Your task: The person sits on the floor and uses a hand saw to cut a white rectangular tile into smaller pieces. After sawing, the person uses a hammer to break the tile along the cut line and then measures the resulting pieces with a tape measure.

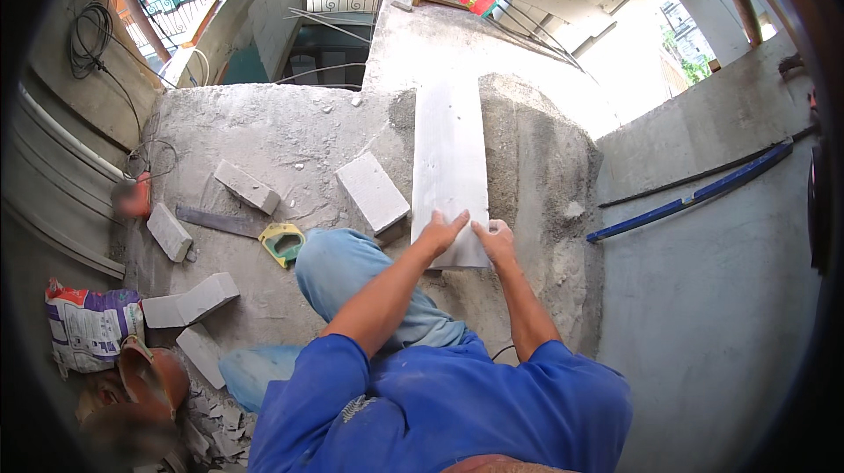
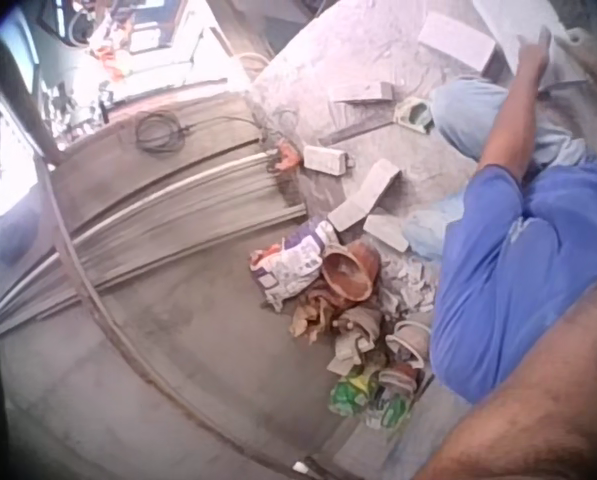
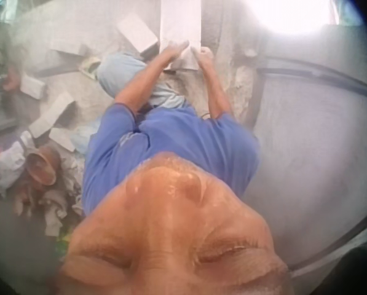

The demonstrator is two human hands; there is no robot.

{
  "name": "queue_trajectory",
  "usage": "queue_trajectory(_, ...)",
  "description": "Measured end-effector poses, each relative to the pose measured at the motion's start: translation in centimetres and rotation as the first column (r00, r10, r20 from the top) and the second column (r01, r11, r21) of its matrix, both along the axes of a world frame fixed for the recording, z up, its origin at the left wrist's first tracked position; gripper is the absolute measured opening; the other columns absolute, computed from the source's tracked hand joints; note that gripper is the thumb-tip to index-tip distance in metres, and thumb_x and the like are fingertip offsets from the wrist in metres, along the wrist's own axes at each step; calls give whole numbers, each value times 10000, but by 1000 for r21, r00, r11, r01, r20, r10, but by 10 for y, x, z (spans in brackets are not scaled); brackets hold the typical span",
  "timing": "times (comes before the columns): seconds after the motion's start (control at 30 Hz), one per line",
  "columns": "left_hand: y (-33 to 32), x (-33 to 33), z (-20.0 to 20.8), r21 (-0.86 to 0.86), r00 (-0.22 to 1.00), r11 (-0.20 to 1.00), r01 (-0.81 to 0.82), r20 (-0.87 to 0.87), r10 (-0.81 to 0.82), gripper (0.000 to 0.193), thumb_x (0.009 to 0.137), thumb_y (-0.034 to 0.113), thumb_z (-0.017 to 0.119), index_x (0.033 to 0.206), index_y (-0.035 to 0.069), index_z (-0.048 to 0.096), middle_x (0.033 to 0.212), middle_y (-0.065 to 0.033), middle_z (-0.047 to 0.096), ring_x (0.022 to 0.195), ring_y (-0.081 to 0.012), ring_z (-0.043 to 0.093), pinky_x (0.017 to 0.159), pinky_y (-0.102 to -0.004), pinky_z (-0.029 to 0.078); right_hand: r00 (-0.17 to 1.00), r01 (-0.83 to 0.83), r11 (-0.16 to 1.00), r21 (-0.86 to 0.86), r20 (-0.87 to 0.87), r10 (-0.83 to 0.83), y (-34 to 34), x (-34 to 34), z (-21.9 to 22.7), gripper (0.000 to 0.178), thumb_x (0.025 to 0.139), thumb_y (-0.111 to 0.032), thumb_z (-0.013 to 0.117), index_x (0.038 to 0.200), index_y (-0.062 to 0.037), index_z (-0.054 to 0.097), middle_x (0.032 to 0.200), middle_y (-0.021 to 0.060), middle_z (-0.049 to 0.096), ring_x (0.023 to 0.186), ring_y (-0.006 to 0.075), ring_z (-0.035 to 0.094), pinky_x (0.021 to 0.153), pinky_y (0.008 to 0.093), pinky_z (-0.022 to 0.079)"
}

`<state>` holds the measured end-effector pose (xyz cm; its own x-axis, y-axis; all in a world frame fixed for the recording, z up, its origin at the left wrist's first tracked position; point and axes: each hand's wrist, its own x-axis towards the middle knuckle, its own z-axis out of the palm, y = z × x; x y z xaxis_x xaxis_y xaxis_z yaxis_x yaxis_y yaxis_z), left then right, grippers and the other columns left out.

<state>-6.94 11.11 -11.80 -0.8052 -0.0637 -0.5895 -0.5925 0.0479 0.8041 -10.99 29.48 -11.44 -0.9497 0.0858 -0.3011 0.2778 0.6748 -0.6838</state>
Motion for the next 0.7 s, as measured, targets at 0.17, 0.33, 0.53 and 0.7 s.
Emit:
queue_trajectory(0.17, -6, 11, -21, -132, 998, 991, 4, -66, -13, 1395, 732, 770, 745, 1534, -191, 129, 1512, -420, 363, 1408, -477, 442, 1147, -444, 405, 995, 32, 962, -272, 101, -5, -30, 1, -13, 470, 966, -459, 696, 1038, 6, 691, 948, 106, 698, 875, 169, 638, 806, 324, 524)
queue_trajectory(0.33, 2, 26, 13, -290, 968, 954, -79, -252, 3, 1378, 674, 614, 882, 1514, -196, 150, 1509, -385, 361, 1413, -484, 404, 1156, -458, 381, 981, 192, 800, -568, 111, -156, -34, 9, -52, 485, 1018, -491, 613, 1102, -15, 652, 1017, 79, 668, 923, 160, 611, 840, 327, 514)
queue_trajectory(0.53, 5, 15, 30, -414, 999, 909, -42, -10, 41, 1508, 589, 726, 856, 1600, -56, 56, 1555, -350, 317, 1388, -507, 429, 1124, -569, 402, 969, 239, 487, -840, 240, -61, -47, 2, -85, 741, 1062, -628, 377, 1371, 18, 571, 1319, 134, 651, 1212, 276, 597, 1088, 399, 430)
queue_trajectory(0.7, -4, 31, 22, -480, 997, 877, 16, 78, 24, 1570, 562, 796, 832, 1604, -47, 15, 1565, -325, 318, 1413, -486, 405, 1117, -585, 402, 963, 238, 403, -884, 270, 23, -62, 22, -96, 991, 1019, -745, 213, 1529, 93, 352, 1554, 197, 453, 1419, 290, 451, 1205, 402, 321)
